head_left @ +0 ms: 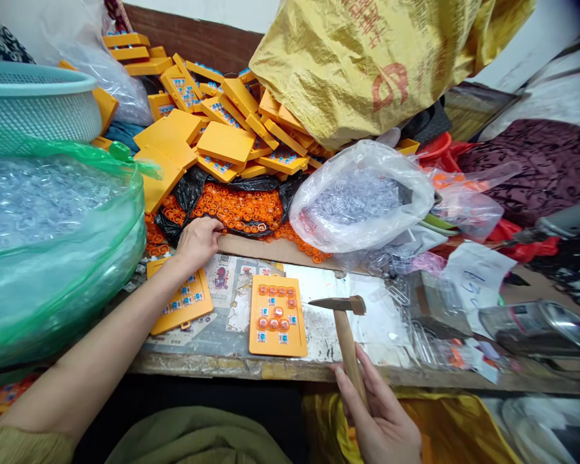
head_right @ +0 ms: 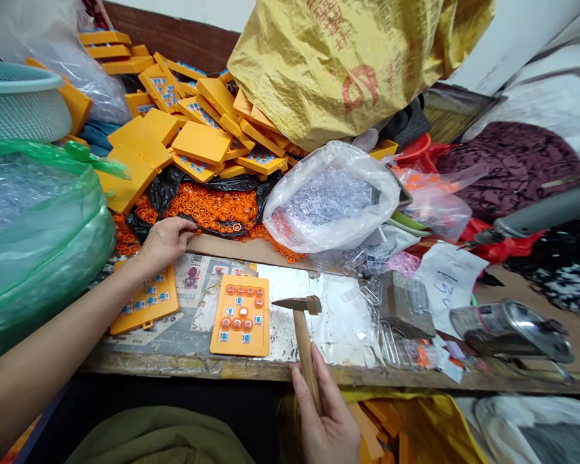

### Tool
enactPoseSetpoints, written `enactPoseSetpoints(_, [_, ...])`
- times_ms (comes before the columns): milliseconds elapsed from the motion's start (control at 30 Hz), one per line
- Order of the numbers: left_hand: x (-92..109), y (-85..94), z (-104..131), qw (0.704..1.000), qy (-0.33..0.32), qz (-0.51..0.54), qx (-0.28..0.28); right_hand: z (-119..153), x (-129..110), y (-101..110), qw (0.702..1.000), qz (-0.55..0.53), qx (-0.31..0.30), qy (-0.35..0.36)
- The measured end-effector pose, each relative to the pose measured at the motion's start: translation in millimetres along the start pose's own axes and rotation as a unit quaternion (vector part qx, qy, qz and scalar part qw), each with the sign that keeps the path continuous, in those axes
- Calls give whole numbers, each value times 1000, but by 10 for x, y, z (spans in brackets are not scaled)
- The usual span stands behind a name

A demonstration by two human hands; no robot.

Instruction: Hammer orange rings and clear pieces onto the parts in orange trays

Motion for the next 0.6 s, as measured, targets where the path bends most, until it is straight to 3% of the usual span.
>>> enactPoseSetpoints(133, [32, -99, -43, 1000, -10, -24, -10, -4, -19, -60, 1000, -4, -7, 2])
enactPoseSetpoints(300, [236, -195, -95, 998, -29, -46, -26, 8, 3, -86, 1000, -3, -7, 7])
enactPoseSetpoints(467, [465, -316, -9, 992, -96, -39, -71, 16, 27, -44, 1000, 7, 7, 1])
enactPoseSetpoints(600, [505, -336, 62, 991, -102, -6, -90, 15, 49, -76, 1000, 5, -4, -7])
Point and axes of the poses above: each hand's wrist, its own z-axis away from the middle knuckle, its own y-axis out of the back of the hand, x = y × z, the point moved 10 cm from there along -z, towards the middle knuckle, and after that the axes turned 9 degrees about y, right-handed, at the moved point
